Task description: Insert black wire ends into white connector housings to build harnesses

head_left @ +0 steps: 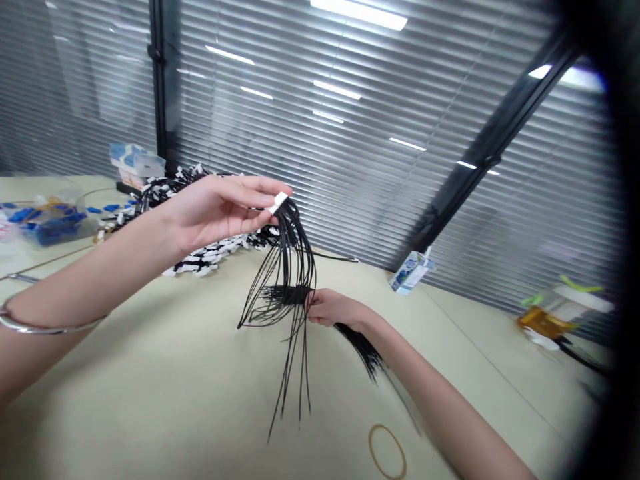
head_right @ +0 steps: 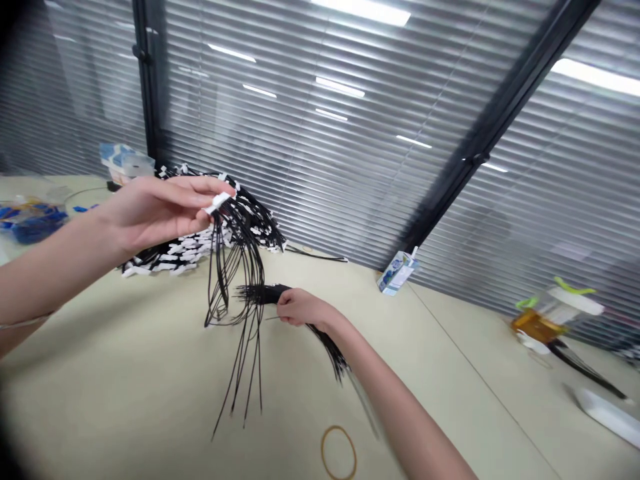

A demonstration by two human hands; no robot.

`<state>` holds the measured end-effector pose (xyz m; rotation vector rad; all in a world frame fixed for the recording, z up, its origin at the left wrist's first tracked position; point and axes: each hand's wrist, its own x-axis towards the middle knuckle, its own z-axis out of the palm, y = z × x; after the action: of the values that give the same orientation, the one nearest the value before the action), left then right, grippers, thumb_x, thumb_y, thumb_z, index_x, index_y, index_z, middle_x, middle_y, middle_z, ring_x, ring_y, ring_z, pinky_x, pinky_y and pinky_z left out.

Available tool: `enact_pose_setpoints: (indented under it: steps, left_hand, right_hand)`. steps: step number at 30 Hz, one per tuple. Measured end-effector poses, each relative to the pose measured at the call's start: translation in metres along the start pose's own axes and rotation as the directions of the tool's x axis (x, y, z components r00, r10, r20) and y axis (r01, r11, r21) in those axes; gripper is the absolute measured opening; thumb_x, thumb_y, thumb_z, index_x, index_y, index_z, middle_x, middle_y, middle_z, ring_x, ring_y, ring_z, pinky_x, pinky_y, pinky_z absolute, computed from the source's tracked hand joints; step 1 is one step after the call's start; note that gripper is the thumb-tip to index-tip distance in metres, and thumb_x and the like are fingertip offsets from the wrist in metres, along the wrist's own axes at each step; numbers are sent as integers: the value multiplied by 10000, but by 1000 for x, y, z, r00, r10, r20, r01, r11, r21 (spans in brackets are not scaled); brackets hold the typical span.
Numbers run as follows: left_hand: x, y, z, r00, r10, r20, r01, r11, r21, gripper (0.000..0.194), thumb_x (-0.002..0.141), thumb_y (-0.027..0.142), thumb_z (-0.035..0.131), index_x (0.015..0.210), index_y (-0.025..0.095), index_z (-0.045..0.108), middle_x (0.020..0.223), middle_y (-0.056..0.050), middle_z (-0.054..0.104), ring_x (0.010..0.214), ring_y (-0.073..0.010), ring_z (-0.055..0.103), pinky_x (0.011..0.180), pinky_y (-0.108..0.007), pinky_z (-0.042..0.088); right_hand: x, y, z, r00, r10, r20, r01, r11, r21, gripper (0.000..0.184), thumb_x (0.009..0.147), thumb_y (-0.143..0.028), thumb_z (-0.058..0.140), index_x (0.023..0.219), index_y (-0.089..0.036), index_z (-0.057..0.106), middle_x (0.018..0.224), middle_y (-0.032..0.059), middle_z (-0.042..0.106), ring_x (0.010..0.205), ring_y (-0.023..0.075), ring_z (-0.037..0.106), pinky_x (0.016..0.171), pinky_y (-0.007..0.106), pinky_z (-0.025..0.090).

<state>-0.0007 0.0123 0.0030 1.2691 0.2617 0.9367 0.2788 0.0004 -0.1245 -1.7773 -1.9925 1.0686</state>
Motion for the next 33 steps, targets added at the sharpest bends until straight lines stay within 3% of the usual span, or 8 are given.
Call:
enact_pose_setpoints:
  steps: [5, 10, 13, 16, 19, 20, 26, 33]
  left_hand:
    - [2, -3, 1, 1000, -13, 5, 14, 1000, -10, 249, 728, -36, 651, 951, 49, 723, 771, -52, 709, 694, -102, 698, 670, -124, 581]
    - [1, -16, 11, 999, -44, 27, 43, 999, 29, 336, 702, -64, 644, 967, 120, 738, 793, -32, 712, 716, -101, 703, 697, -129, 593]
    - [-3, -26, 22, 994, -91, 60, 86, 994, 73, 326, 701, -47, 674, 944, 162, 737, 829, -11, 701, 716, -98, 706, 691, -129, 591]
    - [-9, -35, 35, 990, -130, 60, 125, 989, 75, 317, 710, -16, 704, 960, 178, 724, 838, -3, 687, 715, -109, 710, 693, -150, 592]
    - [-17, -41, 44, 984, -148, 100, 145, 989, 41, 303, 726, 33, 733, 991, 179, 704, 838, -9, 683, 735, -109, 704, 693, -154, 584]
    - [-20, -43, 47, 983, -153, 103, 151, 988, 24, 296, 732, 42, 736, 991, 180, 699, 842, -8, 683, 746, -103, 700, 700, -150, 580]
    - [-31, -46, 53, 974, -117, 192, 123, 992, -19, 279, 749, 94, 752, 995, 216, 703, 864, 7, 679, 709, -67, 675, 675, -127, 559]
    - [-31, -47, 53, 966, -93, 240, 90, 996, 21, 263, 753, 107, 754, 975, 244, 720, 866, 8, 656, 755, -89, 679, 651, -137, 559]
  right_hand:
    - [0, 0, -8, 988, -149, 38, 140, 974, 177, 247, 935, -330, 562, 1050, -114, 595, 812, 11, 582, 626, 82, 538, 571, 228, 483]
    - [-23, -17, -42, 904, -302, -302, 385, 883, 268, 231, 907, -319, 599, 998, -108, 616, 976, 56, 626, 795, 123, 595, 734, 307, 520]
    - [-57, -41, -52, 730, -347, -589, 548, 812, 201, 257, 886, -367, 624, 973, -125, 634, 945, 49, 634, 761, 112, 582, 716, 294, 511]
    - [-101, -72, -38, 515, -381, -768, 631, 775, 39, 207, 833, -375, 685, 969, -219, 690, 901, 20, 647, 561, 67, 468, 488, 231, 399]
    - [-140, -100, -10, 316, -446, -838, 569, 795, -209, 115, 816, -183, 697, 888, -271, 718, 873, -13, 646, 681, 68, 531, 547, 205, 399]
    - [-148, -107, -1, 245, -593, -767, 461, 767, -446, 134, 832, -152, 668, 875, -275, 699, 830, -31, 637, 708, 64, 548, 573, 189, 417]
    - [-164, -114, 23, 267, -815, -514, 336, 578, -743, 143, 832, -81, 588, 827, -221, 560, 691, -41, 527, 569, 29, 479, 489, 146, 406]
    - [-168, -105, 23, 286, -775, -563, 318, 631, -707, 157, 839, -103, 560, 813, -251, 514, 651, -37, 475, 545, 63, 491, 428, 192, 367]
